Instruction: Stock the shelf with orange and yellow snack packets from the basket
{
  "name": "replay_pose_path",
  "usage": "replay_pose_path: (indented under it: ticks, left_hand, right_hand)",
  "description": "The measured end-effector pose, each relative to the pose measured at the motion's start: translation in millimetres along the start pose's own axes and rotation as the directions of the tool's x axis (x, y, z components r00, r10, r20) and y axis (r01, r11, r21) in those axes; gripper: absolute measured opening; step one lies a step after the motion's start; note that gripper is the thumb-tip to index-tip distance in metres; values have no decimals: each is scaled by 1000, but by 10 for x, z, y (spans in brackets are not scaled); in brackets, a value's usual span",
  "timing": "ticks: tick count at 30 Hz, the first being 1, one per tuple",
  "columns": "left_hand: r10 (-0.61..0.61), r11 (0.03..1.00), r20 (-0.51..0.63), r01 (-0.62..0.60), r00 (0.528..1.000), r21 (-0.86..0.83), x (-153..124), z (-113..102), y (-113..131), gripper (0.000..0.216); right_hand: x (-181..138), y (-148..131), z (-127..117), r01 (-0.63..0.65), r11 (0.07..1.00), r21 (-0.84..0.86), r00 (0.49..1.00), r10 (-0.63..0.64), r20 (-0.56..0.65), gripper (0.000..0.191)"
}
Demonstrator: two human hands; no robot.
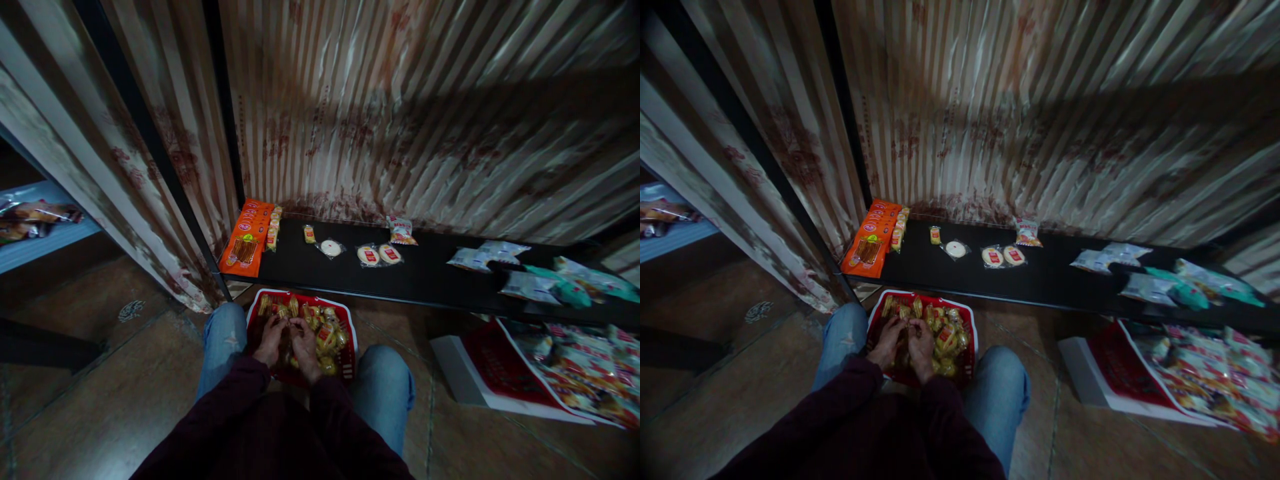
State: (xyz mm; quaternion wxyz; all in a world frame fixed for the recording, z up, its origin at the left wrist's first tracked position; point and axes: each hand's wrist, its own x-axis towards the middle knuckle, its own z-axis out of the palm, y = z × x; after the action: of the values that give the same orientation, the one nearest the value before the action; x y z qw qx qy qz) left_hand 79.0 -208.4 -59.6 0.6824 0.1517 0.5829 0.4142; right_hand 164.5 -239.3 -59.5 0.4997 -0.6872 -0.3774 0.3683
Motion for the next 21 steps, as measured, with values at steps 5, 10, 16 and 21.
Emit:
replay_pose_path:
  ticks: [5,10,16,21]
  left_hand:
    - [44,990,87,-32,995,-135,49,-10,-16,34]
    - [27,980,127,-1,991,-197,79,10,-30,22]
    - [-28,964,109,56,994,-260,124,11,-40,11]
    - [-61,950,77,82,995,-301,141,19,-33,11]
  right_hand:
    - [-9,28,3,32,999,-25,999,-33,-31,26]
    - [-4,104,49,49,996,75,997,-44,-62,27]
    - [50,222,111,39,997,73,992,-29,-126,30]
    - [74,306,131,43,999,21,988,-40,-147,36]
